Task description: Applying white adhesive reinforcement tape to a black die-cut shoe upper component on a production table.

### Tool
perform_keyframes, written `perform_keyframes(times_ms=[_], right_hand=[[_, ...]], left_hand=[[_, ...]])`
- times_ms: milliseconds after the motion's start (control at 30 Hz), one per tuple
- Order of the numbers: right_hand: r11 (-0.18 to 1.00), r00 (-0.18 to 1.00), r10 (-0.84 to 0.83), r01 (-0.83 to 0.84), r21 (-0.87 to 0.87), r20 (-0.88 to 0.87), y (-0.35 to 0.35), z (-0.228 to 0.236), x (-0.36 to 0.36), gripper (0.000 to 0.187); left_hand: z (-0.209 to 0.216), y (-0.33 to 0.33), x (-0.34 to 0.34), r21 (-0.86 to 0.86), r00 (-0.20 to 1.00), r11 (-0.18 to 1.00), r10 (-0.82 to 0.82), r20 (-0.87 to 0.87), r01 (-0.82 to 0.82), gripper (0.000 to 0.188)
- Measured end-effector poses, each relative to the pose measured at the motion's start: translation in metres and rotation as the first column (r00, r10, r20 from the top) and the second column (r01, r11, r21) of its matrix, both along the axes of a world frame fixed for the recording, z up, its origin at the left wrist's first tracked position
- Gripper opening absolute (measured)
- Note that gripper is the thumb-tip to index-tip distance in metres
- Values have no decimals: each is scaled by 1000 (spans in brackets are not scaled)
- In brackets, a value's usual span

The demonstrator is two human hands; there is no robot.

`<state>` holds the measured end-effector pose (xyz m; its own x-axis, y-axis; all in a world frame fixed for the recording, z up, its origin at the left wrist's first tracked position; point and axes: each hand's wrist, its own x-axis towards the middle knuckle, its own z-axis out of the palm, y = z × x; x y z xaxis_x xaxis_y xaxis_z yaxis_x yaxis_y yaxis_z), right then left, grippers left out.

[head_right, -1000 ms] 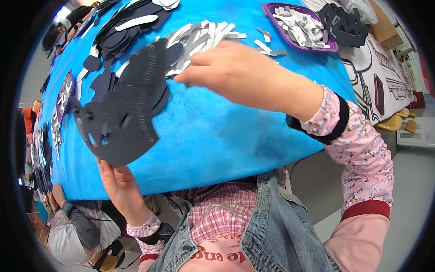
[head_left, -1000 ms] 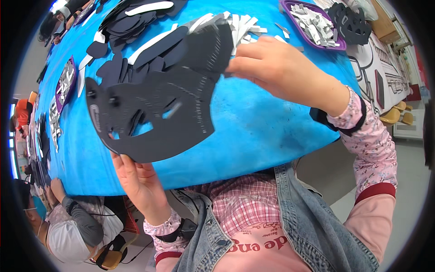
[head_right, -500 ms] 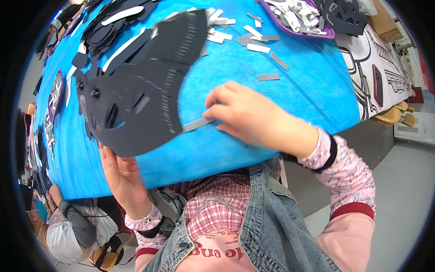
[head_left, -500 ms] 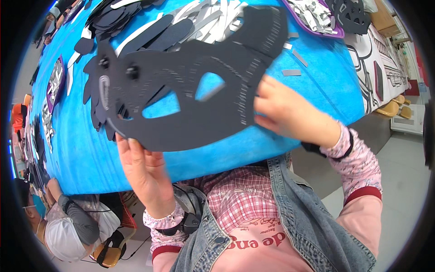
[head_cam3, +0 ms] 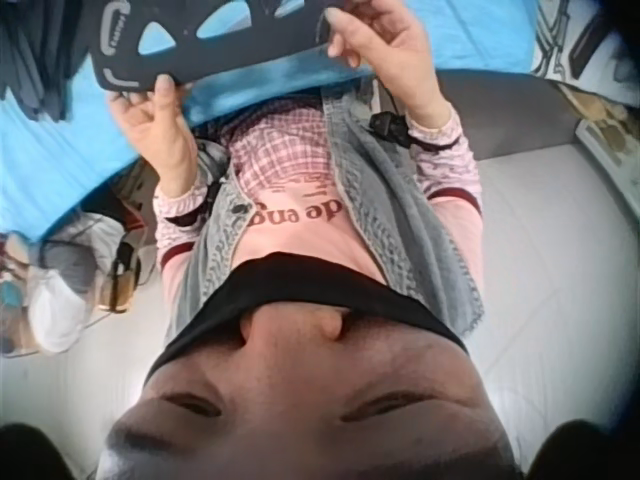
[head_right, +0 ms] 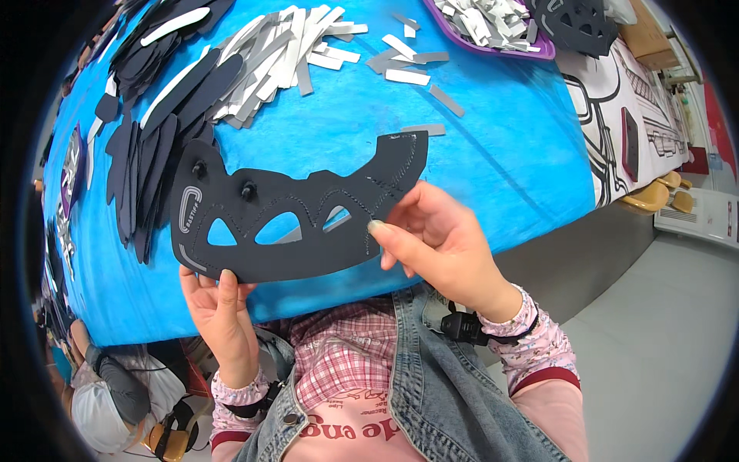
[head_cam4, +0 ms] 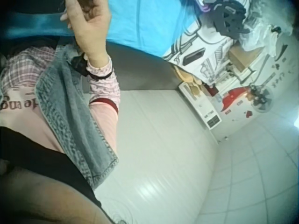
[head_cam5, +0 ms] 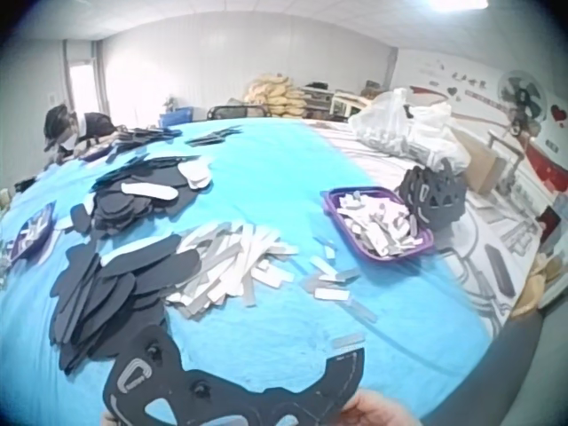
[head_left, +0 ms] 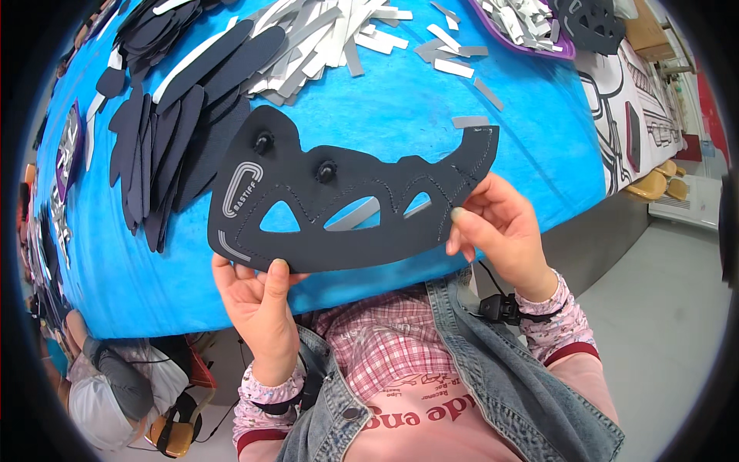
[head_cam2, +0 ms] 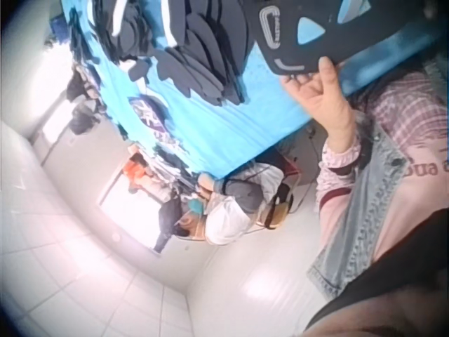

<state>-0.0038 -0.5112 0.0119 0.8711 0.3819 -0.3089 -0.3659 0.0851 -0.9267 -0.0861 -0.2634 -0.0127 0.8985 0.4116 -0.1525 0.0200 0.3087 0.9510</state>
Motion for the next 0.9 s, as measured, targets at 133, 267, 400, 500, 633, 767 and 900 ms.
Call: perform_keyframes(times_ms=[133, 267, 400, 500, 633, 767, 900], right_hand=[[997, 1000, -17, 19, -80, 26, 4, 5, 3, 18], [996, 998, -62, 63, -69, 24, 9, 9, 8, 20], [962, 950, -192, 231, -142, 245, 7, 21, 23, 20], [938, 874, -219, 311, -154, 433, 4, 31, 34, 21], [943, 883, -177, 278, -183, 435, -1, 37, 41, 22], [952, 906, -170, 253, -174, 387, -7, 23, 42, 20], [959, 864, -282, 270, 88, 418, -15, 5, 47, 22]], left_hand=[[0, -1, -1, 52, 999, 999, 11, -41, -9, 57], [-1, -3, 0, 87, 999, 996, -5, 37, 2, 48], [12, 12, 14, 181, 973, 982, 13, 232, -57, 28], [26, 30, 29, 252, 972, 955, 102, 211, -154, 35], [37, 36, 31, 312, 979, 950, -80, 189, 17, 37], [31, 21, 19, 121, 972, 972, -213, 94, 201, 41], [13, 1, 19, 394, 919, 879, -358, 168, 270, 59]])
